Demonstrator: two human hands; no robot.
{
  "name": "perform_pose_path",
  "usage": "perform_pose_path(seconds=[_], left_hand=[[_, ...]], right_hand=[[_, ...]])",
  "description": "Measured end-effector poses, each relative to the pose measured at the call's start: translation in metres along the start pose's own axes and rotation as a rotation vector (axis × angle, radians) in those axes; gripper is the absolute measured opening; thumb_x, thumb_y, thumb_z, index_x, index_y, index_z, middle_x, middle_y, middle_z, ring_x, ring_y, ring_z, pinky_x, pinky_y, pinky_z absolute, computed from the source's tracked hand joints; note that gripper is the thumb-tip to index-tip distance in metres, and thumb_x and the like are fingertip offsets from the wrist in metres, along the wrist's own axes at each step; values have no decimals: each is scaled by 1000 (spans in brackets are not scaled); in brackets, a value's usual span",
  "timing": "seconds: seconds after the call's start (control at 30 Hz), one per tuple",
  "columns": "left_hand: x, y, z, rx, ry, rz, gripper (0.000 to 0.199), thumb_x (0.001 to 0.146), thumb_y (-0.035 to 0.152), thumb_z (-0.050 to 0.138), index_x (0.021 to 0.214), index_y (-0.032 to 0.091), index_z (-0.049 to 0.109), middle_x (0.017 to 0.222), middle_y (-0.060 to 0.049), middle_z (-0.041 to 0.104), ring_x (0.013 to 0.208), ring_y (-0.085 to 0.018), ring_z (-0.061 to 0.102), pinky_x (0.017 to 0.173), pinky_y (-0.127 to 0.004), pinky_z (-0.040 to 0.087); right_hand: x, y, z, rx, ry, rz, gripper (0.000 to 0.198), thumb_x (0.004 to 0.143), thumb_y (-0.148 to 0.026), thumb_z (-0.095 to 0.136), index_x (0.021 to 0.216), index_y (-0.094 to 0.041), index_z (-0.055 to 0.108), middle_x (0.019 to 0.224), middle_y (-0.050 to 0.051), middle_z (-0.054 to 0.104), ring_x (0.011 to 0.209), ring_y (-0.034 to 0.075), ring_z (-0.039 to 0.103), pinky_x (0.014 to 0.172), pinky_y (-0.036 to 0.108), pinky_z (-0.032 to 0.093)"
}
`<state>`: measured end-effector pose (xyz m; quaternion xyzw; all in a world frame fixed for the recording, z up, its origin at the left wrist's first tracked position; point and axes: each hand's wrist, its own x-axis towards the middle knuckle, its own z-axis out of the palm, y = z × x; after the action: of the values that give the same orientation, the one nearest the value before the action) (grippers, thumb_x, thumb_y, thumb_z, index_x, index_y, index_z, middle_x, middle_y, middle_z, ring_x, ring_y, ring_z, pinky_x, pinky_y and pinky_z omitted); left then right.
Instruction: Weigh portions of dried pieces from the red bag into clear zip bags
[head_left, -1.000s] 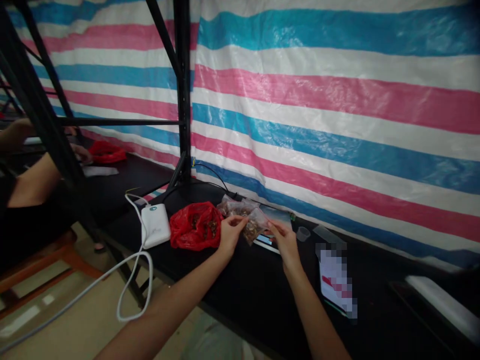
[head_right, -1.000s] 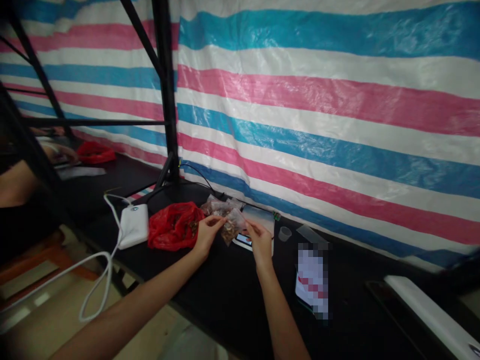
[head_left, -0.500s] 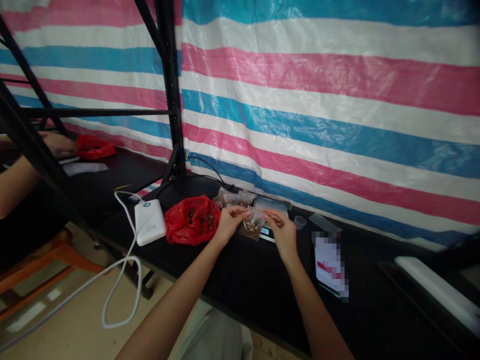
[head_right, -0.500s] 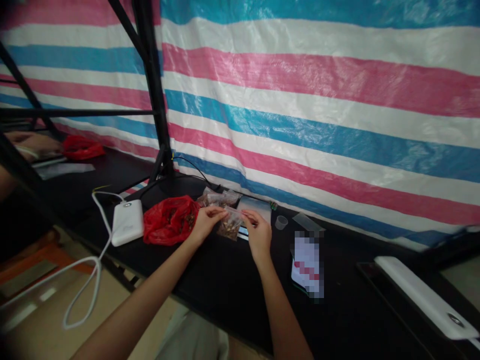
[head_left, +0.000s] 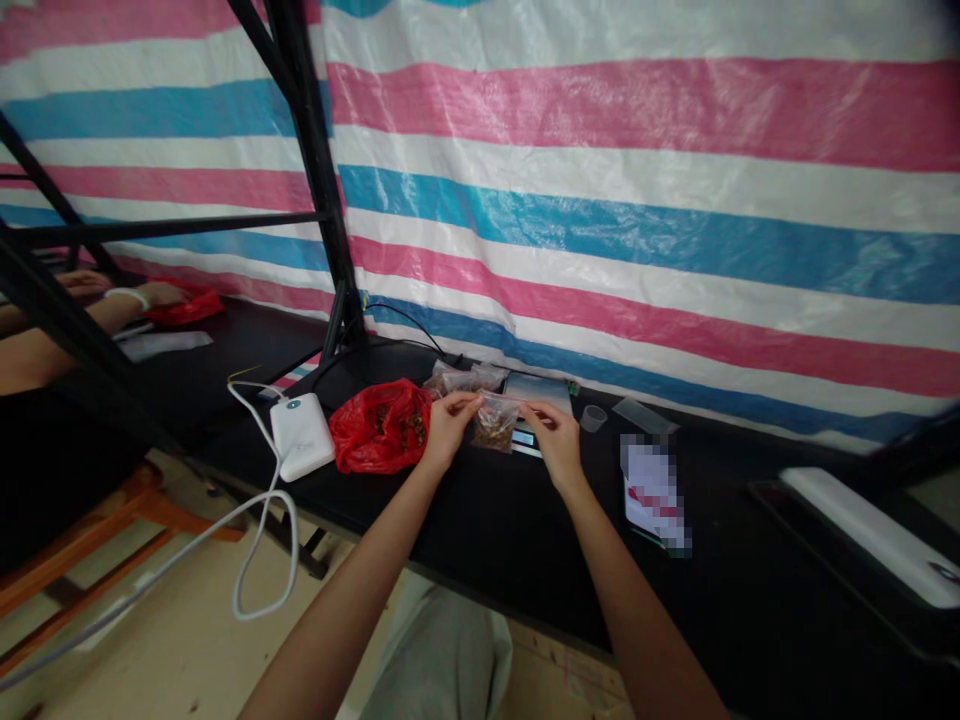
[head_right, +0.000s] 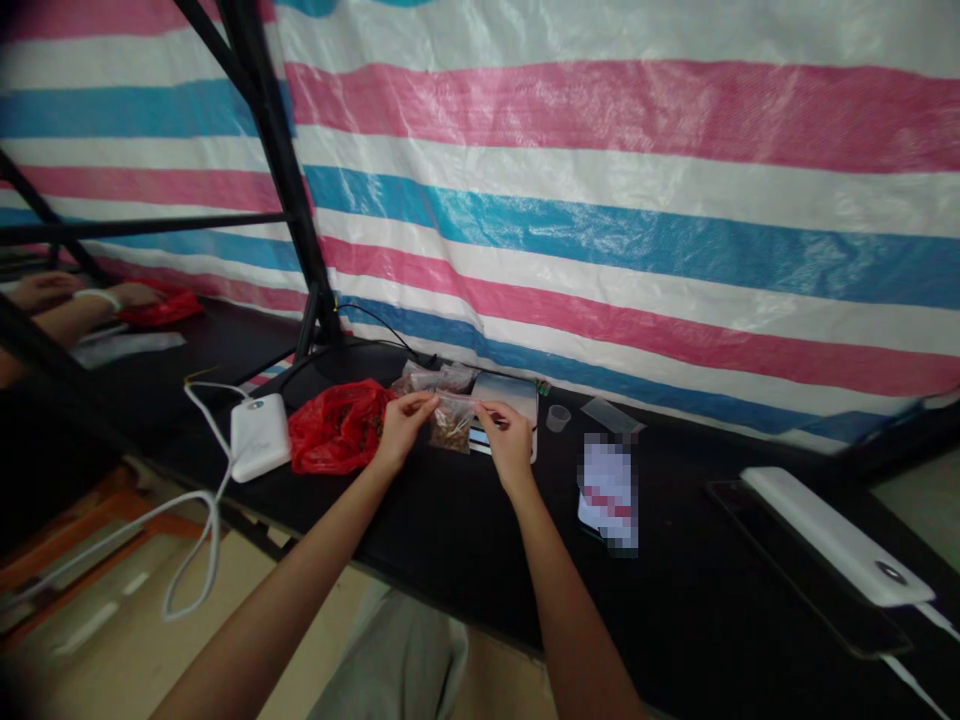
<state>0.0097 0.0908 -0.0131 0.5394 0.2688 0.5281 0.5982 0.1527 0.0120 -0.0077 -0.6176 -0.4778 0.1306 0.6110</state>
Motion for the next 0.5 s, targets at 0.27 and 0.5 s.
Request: perform_pose_path(seconds=[0.27, 0.5], left_hand=[[0, -4, 2, 10, -63, -63, 33, 57, 40, 72, 73, 11, 65, 55, 1, 61, 50, -9, 53, 53, -20, 42], [0, 2, 4, 25, -20, 24, 30, 60, 40, 70, 67, 12, 63, 57, 0, 62, 53, -12, 57, 56, -22, 46]], right_hand=[[3, -4, -3, 110, 17, 8, 23, 67, -37, 63, 72, -16, 69, 71, 4, 67, 61, 15, 56, 57, 25, 42], [3, -9, 0, 215, 71, 70, 24, 62, -38, 66, 69, -15, 68, 61, 3, 64, 53, 14, 56, 51, 25, 44]])
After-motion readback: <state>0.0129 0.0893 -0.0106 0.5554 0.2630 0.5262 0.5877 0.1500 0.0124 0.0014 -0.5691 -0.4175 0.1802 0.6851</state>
